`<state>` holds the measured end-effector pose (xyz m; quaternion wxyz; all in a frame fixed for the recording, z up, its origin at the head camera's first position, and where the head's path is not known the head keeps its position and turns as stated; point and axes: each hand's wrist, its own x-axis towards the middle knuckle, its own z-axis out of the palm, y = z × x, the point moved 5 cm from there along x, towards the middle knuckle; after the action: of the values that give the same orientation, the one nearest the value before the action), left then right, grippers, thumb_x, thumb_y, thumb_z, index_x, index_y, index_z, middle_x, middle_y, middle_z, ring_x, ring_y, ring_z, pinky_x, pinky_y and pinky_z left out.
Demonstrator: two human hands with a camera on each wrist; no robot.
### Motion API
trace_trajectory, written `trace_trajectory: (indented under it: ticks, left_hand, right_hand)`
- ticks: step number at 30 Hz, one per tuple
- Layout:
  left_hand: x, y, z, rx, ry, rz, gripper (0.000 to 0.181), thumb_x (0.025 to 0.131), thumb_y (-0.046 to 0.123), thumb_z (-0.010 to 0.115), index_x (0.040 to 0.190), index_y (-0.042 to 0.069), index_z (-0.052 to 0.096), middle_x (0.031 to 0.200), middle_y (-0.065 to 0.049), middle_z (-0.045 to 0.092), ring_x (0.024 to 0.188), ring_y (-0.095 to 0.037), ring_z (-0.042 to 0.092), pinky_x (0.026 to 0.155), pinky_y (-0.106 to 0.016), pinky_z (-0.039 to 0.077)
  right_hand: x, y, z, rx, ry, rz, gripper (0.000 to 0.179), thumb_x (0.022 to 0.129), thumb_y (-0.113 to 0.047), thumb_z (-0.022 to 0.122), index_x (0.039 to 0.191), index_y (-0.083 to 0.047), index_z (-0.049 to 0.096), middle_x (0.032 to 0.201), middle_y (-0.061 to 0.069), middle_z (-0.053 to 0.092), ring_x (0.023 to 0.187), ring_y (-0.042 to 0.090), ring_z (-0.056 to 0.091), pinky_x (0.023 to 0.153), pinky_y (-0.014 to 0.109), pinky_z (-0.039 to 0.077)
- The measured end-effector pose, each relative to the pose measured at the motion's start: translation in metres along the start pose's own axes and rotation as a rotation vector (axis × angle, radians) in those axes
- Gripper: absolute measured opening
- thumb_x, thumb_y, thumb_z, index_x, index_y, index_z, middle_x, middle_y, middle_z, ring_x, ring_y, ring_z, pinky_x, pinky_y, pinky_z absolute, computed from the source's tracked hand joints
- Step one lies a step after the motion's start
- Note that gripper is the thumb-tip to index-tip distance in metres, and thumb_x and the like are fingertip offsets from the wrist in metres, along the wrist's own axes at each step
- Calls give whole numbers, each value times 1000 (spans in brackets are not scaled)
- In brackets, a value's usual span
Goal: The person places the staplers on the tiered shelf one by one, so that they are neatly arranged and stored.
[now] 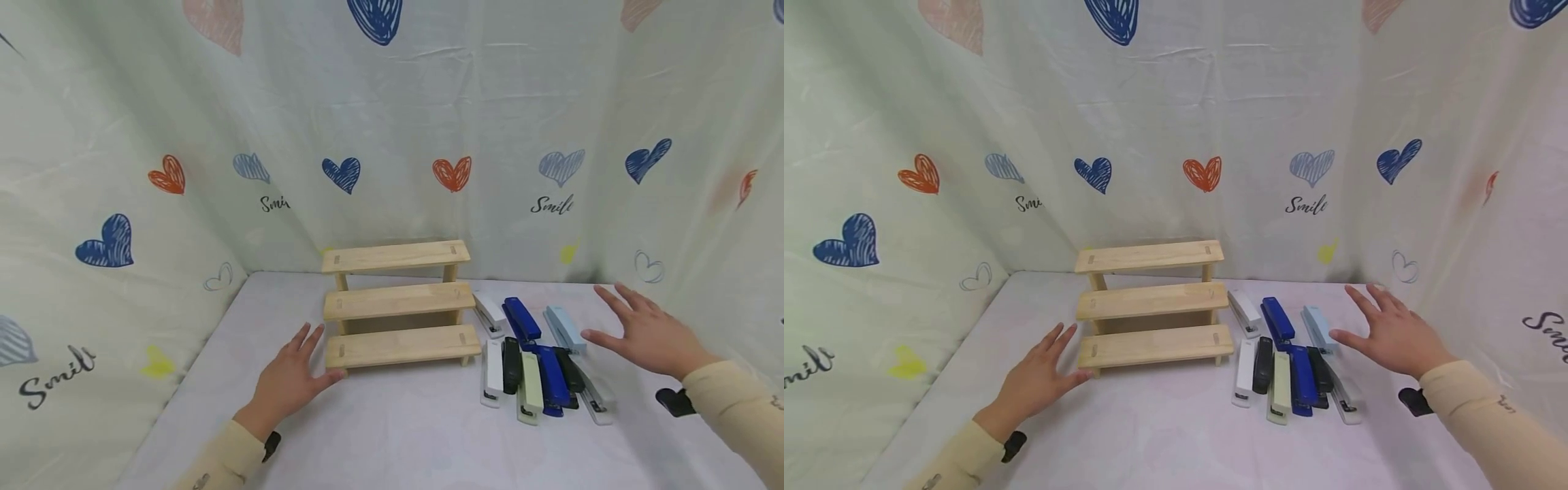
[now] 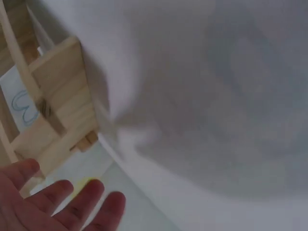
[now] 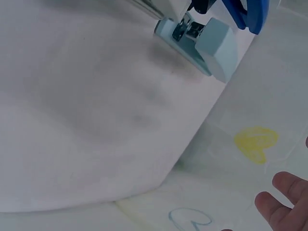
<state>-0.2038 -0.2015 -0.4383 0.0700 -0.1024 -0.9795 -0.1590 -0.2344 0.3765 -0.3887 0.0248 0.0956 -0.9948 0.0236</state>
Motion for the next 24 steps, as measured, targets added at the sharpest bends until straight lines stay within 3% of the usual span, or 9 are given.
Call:
trace_trajectory:
  ticks: [5,10,18,24]
  left_hand:
    - [0,7,18,-125,-42,13,92,87,65,65,150,2,42,154,-21,37,130,-45,46,89,-57,49]
    - [3,11,24,-196,-54,15,81,91,53,69,145,-3,47,153,-22,39,134,-41,43,100,-56,42]
    - [7,9,24,-242,-28,48,71,93,43,70,142,-4,51,152,-19,42,135,-40,43,102,-55,41]
    - [8,9,25,-280,-10,64,65,91,30,75,143,-2,52,152,-17,43,135,-38,43,102,-54,41]
  right_hand:
    - [-3,-8,6,98,-58,24,100,91,-67,56,160,-9,11,148,41,22,123,67,31,79,77,40]
    - [-12,-11,16,189,-109,65,97,94,-64,55,159,-8,11,140,44,30,111,66,46,76,75,43]
    - [-32,-13,43,423,-248,114,85,101,-53,50,159,-5,10,126,38,49,99,47,60,74,61,53]
    - [-45,-18,62,622,-379,158,77,104,-45,51,159,-7,14,123,31,50,96,33,59,73,49,57]
